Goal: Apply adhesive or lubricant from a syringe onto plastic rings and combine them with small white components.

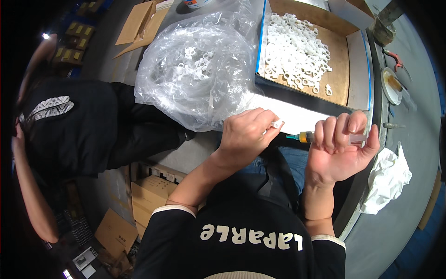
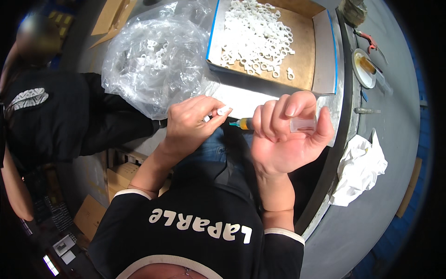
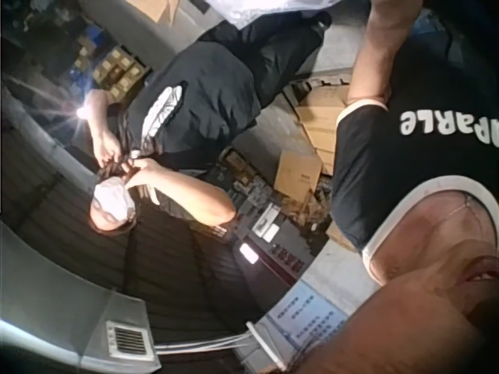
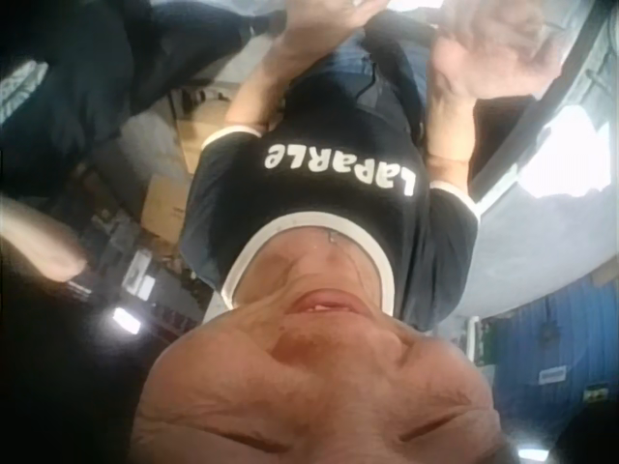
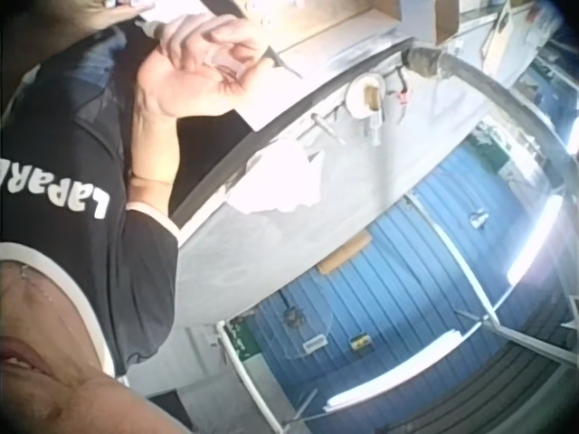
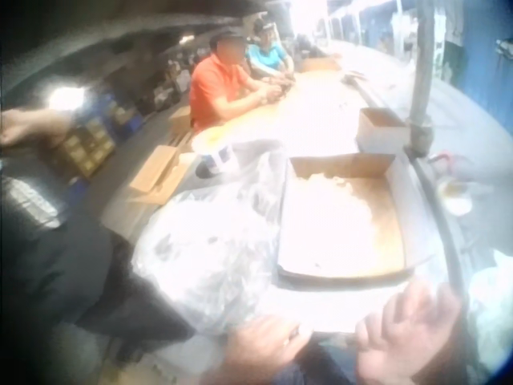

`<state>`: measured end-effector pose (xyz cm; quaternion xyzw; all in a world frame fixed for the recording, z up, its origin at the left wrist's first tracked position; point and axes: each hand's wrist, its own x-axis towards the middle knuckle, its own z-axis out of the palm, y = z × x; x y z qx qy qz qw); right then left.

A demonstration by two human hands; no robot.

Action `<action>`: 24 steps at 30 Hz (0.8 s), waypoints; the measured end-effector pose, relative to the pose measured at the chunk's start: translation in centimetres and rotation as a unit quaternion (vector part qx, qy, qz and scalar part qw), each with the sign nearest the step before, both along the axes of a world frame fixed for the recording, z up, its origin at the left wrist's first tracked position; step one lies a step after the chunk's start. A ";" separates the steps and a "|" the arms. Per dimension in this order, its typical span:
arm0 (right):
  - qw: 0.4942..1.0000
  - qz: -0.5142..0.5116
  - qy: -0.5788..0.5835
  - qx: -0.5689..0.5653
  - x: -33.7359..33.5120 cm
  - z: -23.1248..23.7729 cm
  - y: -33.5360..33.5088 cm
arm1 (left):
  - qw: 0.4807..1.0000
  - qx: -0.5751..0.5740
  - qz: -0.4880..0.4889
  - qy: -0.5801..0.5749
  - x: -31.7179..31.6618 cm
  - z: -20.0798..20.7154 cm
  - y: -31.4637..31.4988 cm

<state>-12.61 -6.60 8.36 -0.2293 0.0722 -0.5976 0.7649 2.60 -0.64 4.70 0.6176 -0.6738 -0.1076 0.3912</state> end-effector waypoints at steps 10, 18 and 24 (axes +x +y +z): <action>0.999 -0.011 0.014 -0.027 1.0 -0.5 0.1 | 1.000 0.020 -0.012 -0.016 -0.5 0.2 0.6; 0.999 -0.012 0.036 -0.023 1.1 -1.0 0.4 | 1.000 0.009 -0.019 -0.010 -0.8 0.5 0.9; 1.000 0.011 0.003 0.001 0.7 -0.9 -0.2 | 1.000 0.005 -0.030 0.001 -0.7 0.3 0.9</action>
